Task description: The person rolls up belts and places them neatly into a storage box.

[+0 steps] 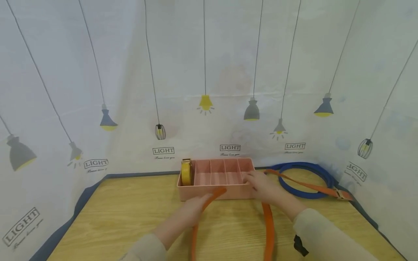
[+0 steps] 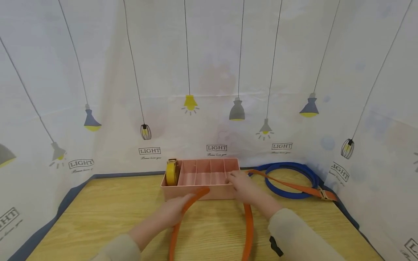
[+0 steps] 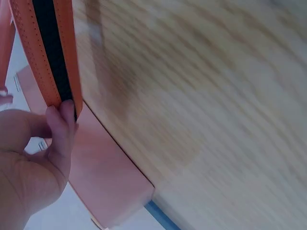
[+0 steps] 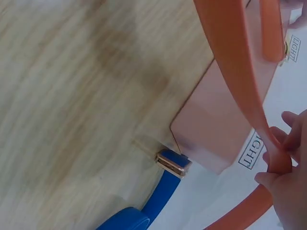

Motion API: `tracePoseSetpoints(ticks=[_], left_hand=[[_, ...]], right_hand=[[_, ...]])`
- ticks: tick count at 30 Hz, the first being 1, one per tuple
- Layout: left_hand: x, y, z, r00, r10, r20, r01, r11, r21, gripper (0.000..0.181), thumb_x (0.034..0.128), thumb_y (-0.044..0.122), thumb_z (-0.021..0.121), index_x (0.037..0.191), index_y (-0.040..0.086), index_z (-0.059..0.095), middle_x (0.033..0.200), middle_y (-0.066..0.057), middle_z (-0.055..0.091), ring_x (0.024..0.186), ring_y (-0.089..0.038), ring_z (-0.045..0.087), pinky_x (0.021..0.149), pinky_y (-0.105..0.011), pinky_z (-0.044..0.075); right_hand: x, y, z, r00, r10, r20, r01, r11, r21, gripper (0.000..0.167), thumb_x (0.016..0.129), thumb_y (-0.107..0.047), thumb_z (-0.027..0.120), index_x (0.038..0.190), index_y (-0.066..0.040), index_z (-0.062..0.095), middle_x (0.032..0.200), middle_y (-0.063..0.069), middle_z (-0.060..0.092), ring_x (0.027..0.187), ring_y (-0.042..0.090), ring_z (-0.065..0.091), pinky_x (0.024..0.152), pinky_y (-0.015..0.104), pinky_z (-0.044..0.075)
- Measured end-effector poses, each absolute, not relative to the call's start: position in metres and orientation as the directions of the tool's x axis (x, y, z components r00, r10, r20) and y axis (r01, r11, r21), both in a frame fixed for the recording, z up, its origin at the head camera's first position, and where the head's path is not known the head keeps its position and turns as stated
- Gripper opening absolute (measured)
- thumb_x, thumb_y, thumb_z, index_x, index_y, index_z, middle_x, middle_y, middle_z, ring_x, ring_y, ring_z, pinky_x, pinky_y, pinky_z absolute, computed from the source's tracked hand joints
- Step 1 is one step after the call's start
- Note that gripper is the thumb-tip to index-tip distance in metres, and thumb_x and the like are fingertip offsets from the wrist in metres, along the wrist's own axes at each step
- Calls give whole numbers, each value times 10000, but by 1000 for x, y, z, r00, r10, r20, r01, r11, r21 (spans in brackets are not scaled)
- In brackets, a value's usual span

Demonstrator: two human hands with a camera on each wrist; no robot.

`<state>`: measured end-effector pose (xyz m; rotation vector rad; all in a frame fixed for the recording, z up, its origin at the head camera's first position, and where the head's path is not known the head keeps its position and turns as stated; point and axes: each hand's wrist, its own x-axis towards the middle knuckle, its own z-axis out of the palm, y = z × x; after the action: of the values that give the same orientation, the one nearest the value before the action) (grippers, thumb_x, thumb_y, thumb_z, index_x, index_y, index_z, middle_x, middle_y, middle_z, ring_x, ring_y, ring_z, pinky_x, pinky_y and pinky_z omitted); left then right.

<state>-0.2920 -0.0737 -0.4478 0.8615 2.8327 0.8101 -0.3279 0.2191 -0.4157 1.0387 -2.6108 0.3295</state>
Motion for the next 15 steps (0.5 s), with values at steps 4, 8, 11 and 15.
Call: tracePoseSetpoints(ticks=[4,8,11,15], left_hand=[[-291,-67,-449,-848,512,140,526,773,356,542,872,-93,608,1324,204,572,1191,-51,634,861,-210,621,675,-353,517],[-293,-73,-444,-841,469,269,537,780,321,340,804,-132,656,1077,70,684,1015,-83,672,908,-230,632,751,-374,531],[-296,-86,-437,-843,395,365,520,771,368,305,815,-136,637,1070,29,668,998,-97,667,912,-243,632,762,-383,540],[-299,-107,-425,-829,265,493,483,784,390,446,844,-103,618,1259,55,582,1059,-123,646,792,-244,632,648,-352,546]], right_hand=[[-331,224,-405,-706,-569,421,-680,710,-181,299,793,151,507,1001,-22,636,1003,116,604,1026,355,557,891,503,458],[-332,239,-390,-756,-542,367,-643,720,-260,418,775,217,427,1038,-38,629,1134,175,594,1263,461,414,1015,593,348],[-335,250,-380,-751,-588,300,-655,721,-228,552,726,288,350,1097,-12,627,1222,222,563,1329,504,308,1041,614,295],[-337,257,-370,-720,-655,228,-692,703,-166,631,704,309,324,1159,6,638,1321,233,520,1351,511,257,1031,607,314]])
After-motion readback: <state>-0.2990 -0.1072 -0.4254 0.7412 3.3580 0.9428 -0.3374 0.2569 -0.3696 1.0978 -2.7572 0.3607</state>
